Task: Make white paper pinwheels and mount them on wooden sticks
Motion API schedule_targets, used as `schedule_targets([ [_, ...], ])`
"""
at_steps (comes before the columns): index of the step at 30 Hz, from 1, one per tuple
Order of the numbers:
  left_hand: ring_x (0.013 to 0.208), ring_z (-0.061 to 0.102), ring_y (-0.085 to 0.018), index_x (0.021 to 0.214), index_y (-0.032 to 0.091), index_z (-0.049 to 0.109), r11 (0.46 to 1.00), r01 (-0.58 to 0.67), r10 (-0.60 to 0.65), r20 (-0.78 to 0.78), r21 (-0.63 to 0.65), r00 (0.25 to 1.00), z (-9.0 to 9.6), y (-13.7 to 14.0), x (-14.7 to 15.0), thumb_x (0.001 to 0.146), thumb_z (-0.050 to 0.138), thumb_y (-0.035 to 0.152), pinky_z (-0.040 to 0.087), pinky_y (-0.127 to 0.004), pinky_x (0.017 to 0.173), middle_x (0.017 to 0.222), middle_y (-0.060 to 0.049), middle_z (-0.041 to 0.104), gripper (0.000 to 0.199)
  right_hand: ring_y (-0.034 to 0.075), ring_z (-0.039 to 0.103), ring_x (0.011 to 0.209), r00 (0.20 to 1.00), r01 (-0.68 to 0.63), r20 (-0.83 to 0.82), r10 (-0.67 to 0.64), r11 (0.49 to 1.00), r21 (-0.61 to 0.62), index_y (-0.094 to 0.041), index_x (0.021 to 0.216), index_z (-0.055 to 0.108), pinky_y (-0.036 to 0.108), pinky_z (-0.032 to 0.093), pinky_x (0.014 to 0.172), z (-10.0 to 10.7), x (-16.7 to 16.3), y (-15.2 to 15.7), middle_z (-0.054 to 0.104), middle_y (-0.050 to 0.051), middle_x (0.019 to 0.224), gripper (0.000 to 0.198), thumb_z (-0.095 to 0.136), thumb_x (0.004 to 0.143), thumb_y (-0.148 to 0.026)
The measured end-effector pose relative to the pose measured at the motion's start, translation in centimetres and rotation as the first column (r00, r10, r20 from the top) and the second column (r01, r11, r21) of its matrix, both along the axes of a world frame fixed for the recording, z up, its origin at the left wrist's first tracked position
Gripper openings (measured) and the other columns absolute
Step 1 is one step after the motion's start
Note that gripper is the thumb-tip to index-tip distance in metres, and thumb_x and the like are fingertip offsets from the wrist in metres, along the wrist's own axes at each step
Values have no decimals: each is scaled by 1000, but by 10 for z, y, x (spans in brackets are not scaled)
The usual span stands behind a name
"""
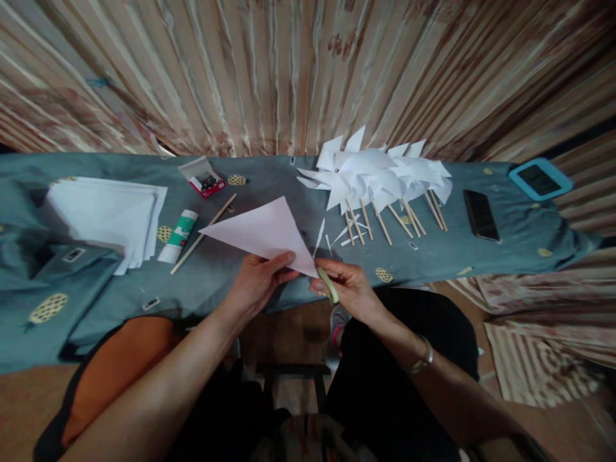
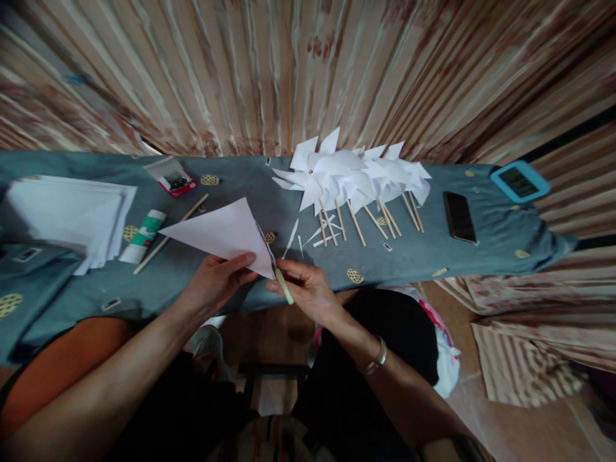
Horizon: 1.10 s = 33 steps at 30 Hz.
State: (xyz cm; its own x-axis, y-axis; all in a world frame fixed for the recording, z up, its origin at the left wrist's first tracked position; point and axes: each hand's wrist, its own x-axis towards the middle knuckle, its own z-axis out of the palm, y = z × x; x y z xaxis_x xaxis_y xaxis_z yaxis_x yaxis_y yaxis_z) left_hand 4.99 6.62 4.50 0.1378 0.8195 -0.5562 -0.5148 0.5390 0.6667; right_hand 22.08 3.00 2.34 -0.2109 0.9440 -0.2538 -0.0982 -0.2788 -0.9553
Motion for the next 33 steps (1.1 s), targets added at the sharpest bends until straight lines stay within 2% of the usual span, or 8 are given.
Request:
schedule_targets([
  [6, 61, 65, -11, 75, 11, 71, 1000, 4, -4, 19, -21, 1000, 2, -1, 0, 67, 73, 4, 55, -17, 49, 79, -4, 73, 10, 7, 50, 55, 1000, 0, 12, -1, 1000, 8, -23, 101, 75, 21, 46, 52, 0, 1, -1, 63, -4, 65, 42, 82, 67, -45],
  [11, 62, 66, -11, 74, 11, 72, 999, 31, -29, 59, -29, 998, 6, -2, -1, 71, 72, 4, 56, -15, 52, 76, -2, 73, 8, 8, 55, 59, 1000, 12, 28, -12, 1000, 11, -24, 102, 75, 22, 49, 57, 2, 0, 0, 67, -4, 69, 44, 85, 63, -40],
  [15, 58, 65, -10, 73, 11, 71, 998, 30, -27, 56, -54, 998, 4, -4, 1, 68, 72, 1, 56, -15, 48, 74, -2, 73, 11, 9, 59, 63, 999, 2, 32, -4, 999, 43, -24, 102, 75, 22, 50, 61, 4, -1, 2, 71, -4, 73, 41, 85, 63, -35],
  [20, 57, 66, -10, 75, 9, 70, 997, 35, -31, 59, -64, 998, 0, -5, 4, 65, 74, 1, 57, -16, 47, 74, -2, 72, 13, 11, 61, 65, 998, -22, 57, 18, 997, 68, -25, 106, 74, 24, 51, 64, 3, 1, 2, 73, -2, 79, 40, 81, 69, -36],
  [33, 55, 64, -10, 73, 8, 69, 996, 38, -36, 29, -79, 999, 3, -4, 6, 69, 72, 1, 55, -15, 48, 73, -3, 72, 9, 10, 57, 59, 998, 6, 55, -10, 997, 74, -24, 103, 74, 23, 47, 56, -3, -3, -1, 70, -2, 71, 35, 78, 72, -39],
])
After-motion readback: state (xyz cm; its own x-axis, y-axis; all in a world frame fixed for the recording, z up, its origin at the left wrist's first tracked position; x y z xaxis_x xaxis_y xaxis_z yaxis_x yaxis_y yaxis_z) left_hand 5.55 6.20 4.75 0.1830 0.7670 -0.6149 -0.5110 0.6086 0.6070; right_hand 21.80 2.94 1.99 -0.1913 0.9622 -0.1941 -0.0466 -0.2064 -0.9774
